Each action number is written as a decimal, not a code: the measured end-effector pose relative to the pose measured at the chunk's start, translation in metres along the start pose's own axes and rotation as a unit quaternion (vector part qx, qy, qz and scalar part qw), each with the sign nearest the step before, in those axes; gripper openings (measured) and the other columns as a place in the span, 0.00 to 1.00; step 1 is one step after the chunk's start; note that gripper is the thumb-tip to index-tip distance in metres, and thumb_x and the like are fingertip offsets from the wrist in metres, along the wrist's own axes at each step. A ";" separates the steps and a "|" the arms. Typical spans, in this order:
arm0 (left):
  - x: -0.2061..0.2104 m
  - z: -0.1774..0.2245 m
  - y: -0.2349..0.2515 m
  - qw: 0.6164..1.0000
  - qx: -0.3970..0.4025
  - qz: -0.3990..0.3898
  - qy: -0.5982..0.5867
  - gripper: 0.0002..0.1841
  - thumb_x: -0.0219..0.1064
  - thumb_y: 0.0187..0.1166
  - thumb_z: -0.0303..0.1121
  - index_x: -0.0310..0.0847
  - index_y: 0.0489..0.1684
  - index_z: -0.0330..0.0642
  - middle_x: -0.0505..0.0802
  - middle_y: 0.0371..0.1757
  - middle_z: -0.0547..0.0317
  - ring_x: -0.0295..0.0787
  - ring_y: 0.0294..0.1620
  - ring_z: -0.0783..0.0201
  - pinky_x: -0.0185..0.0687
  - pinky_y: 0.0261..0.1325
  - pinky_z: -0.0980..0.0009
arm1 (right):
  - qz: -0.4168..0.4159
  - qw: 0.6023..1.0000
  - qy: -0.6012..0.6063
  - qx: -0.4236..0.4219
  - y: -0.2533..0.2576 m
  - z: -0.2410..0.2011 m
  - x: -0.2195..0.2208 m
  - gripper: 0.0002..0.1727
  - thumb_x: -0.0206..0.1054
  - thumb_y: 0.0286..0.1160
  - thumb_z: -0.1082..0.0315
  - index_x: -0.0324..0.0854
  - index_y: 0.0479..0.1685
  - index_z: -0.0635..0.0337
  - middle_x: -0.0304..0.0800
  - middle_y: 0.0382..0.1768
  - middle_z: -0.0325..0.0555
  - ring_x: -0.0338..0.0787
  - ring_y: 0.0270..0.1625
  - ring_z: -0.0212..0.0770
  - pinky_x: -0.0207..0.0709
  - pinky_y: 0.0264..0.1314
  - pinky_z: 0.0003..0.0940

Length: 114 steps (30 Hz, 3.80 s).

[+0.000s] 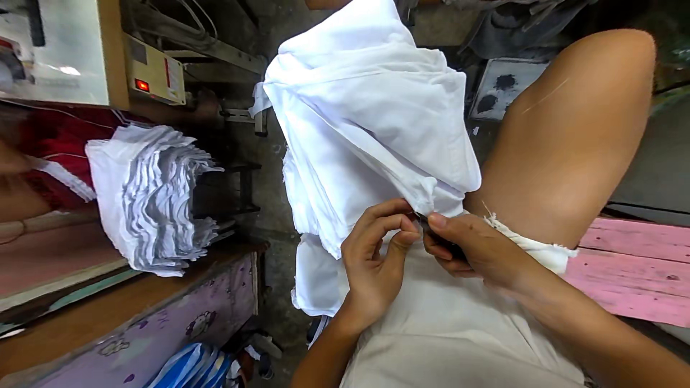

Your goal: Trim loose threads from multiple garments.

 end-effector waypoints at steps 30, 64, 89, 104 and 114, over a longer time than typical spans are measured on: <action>-0.028 0.014 -0.009 0.939 0.173 0.091 0.284 0.10 0.67 0.73 0.30 0.69 0.27 0.44 0.80 0.37 0.61 0.78 0.38 0.80 0.74 0.44 0.91 | 0.145 0.580 -0.549 -0.584 0.013 0.007 0.004 0.09 0.58 0.85 0.71 0.83 0.38 0.61 0.83 0.24 0.47 0.75 0.21 0.41 0.66 0.25 0.31; -0.042 -0.025 -0.022 0.889 -0.064 0.073 0.447 0.24 0.83 0.61 0.43 0.86 0.37 0.27 0.91 0.29 0.46 0.91 0.26 0.63 0.86 0.31 0.73 | 0.372 0.702 -0.586 -0.163 0.023 -0.067 -0.079 0.22 0.62 0.86 0.51 0.78 0.46 0.67 0.78 0.26 0.58 0.78 0.24 0.58 0.65 0.24 0.57; -0.087 -0.008 -0.029 0.965 0.105 0.029 0.238 0.11 0.58 0.91 0.35 0.80 0.41 0.39 0.96 0.49 0.58 0.91 0.59 0.70 0.85 0.63 0.74 | 0.016 0.706 -0.622 -0.339 0.032 -0.007 0.006 0.29 0.55 0.86 0.42 0.84 0.42 0.62 0.80 0.23 0.43 0.78 0.21 0.37 0.68 0.20 0.30; -0.085 -0.004 -0.030 0.968 0.103 0.018 0.229 0.11 0.58 0.90 0.33 0.80 0.40 0.37 0.96 0.50 0.54 0.93 0.58 0.68 0.88 0.62 0.73 | -0.029 0.677 -0.617 -0.400 0.051 -0.007 0.009 0.25 0.58 0.85 0.47 0.82 0.30 0.59 0.71 0.13 0.35 0.70 0.14 0.29 0.55 0.15 0.25; -0.085 -0.002 -0.028 0.973 0.081 0.038 0.214 0.11 0.57 0.91 0.35 0.80 0.42 0.39 0.97 0.50 0.59 0.94 0.57 0.71 0.90 0.60 0.73 | -0.016 0.678 -0.598 -0.427 0.059 -0.003 0.011 0.24 0.59 0.85 0.49 0.80 0.27 0.60 0.69 0.11 0.35 0.67 0.12 0.28 0.53 0.14 0.24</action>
Point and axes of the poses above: each hand's wrist, its own y-axis towards the middle knuckle, its own x-axis out of the palm, z = x × y, the point moved 2 cm from there along y, towards the middle knuckle
